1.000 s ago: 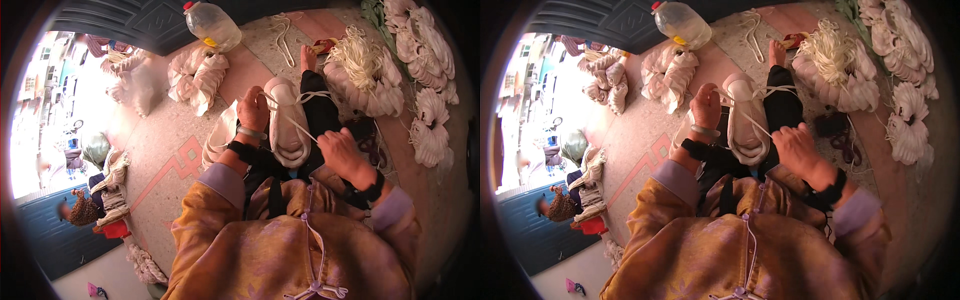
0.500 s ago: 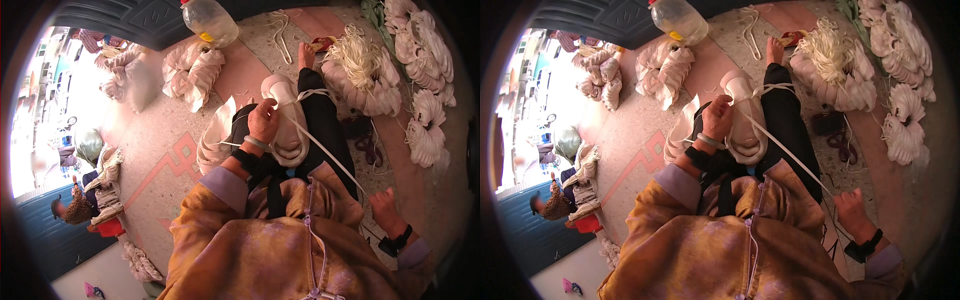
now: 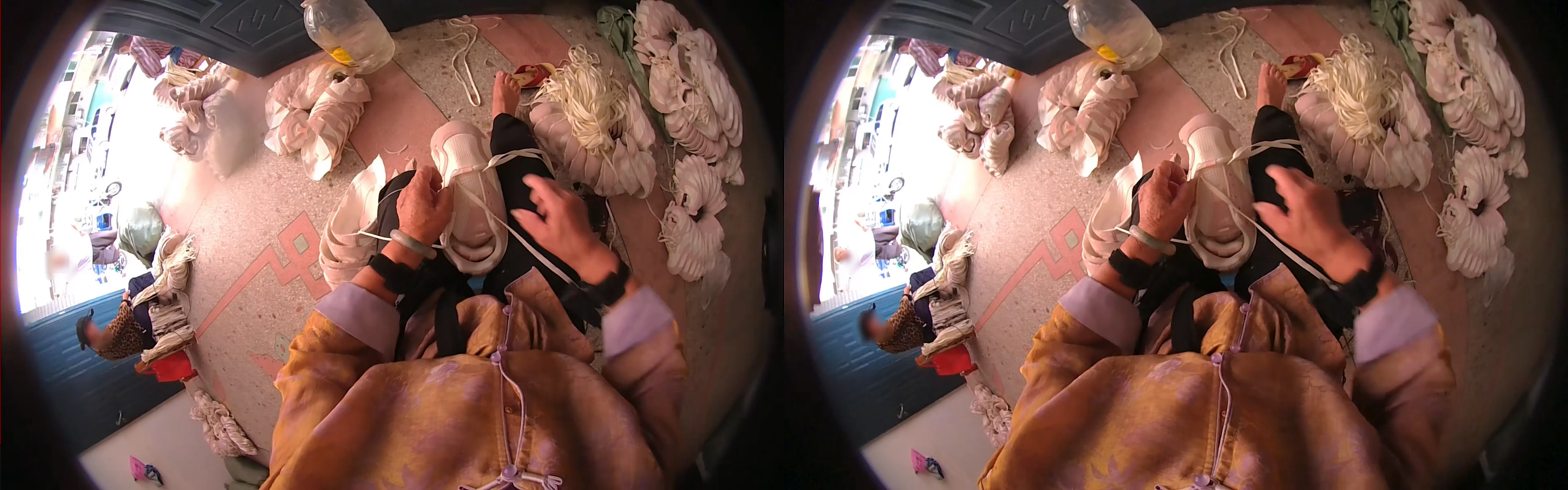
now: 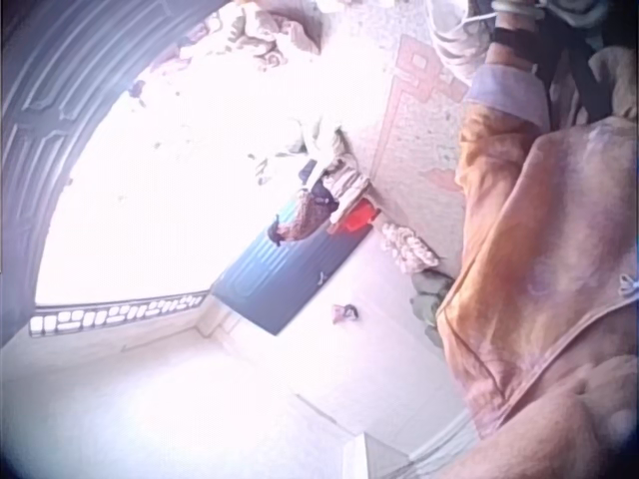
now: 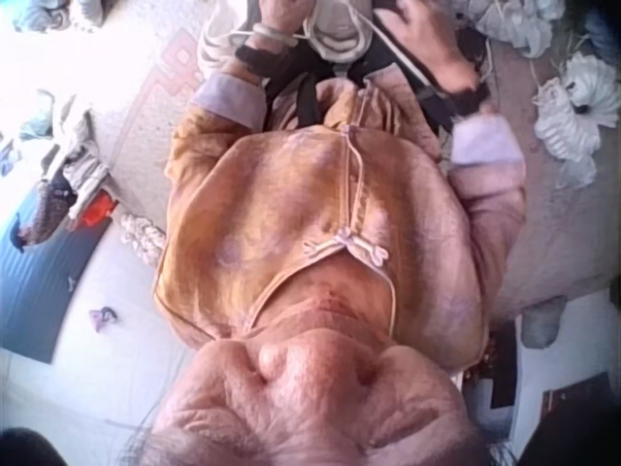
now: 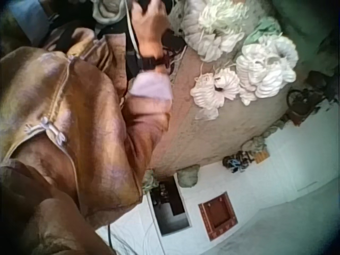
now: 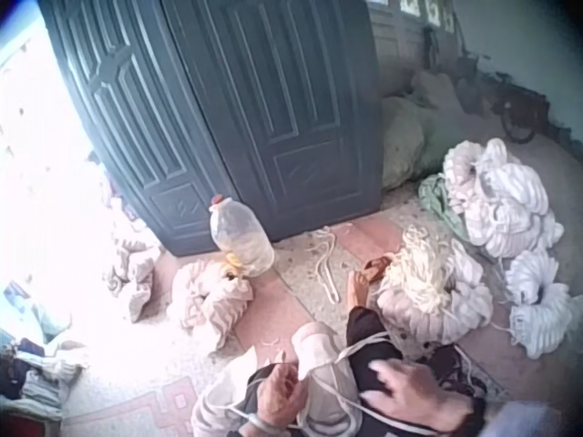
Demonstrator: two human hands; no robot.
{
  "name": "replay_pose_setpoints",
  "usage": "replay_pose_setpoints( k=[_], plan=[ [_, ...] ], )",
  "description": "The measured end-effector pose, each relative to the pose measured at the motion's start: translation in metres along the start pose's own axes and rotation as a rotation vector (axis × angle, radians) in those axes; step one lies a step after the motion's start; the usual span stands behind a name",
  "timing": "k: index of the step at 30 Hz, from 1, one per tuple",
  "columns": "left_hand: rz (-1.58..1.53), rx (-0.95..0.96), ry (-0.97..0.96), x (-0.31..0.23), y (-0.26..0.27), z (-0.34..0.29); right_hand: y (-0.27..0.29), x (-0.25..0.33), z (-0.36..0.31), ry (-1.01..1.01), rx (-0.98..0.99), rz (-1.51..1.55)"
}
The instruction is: Lacing and grouping white athletic shoes.
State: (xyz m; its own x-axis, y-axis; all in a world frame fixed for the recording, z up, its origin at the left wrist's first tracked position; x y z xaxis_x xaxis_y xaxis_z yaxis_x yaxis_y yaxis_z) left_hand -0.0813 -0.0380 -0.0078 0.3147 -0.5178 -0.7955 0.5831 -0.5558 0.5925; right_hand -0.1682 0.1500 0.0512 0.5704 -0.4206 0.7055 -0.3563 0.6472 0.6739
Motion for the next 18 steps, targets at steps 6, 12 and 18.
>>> replay_pose_setpoints(
  k=[6,12,18],
  plan=[
    [0.117,-0.043,-0.174,-0.024,-0.006,0.014,-0.059,0.023,0.031,0.144,-0.061,-0.228],
    [0.164,-0.075,-0.263,-0.049,-0.016,0.018,-0.066,0.003,0.029,0.017,-0.004,-0.191],
    [0.236,-0.025,-0.193,-0.051,-0.028,0.017,-0.066,0.004,0.024,0.008,-0.046,-0.266]
  ],
)
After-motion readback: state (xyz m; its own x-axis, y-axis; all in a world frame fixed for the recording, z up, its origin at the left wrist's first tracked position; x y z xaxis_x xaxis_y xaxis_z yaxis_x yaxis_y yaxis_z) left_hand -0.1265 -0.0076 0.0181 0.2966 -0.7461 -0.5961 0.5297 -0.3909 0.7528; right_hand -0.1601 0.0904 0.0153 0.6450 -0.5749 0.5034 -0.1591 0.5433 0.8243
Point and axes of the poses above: each hand's wrist, its own z-axis towards the middle knuckle, its own y-axis out of the back of the hand, x = y × z, the point moved 10 cm from there along z, towards the middle knuckle, and after that the axes turned 11 degrees about -x, right-handed, at the moved point
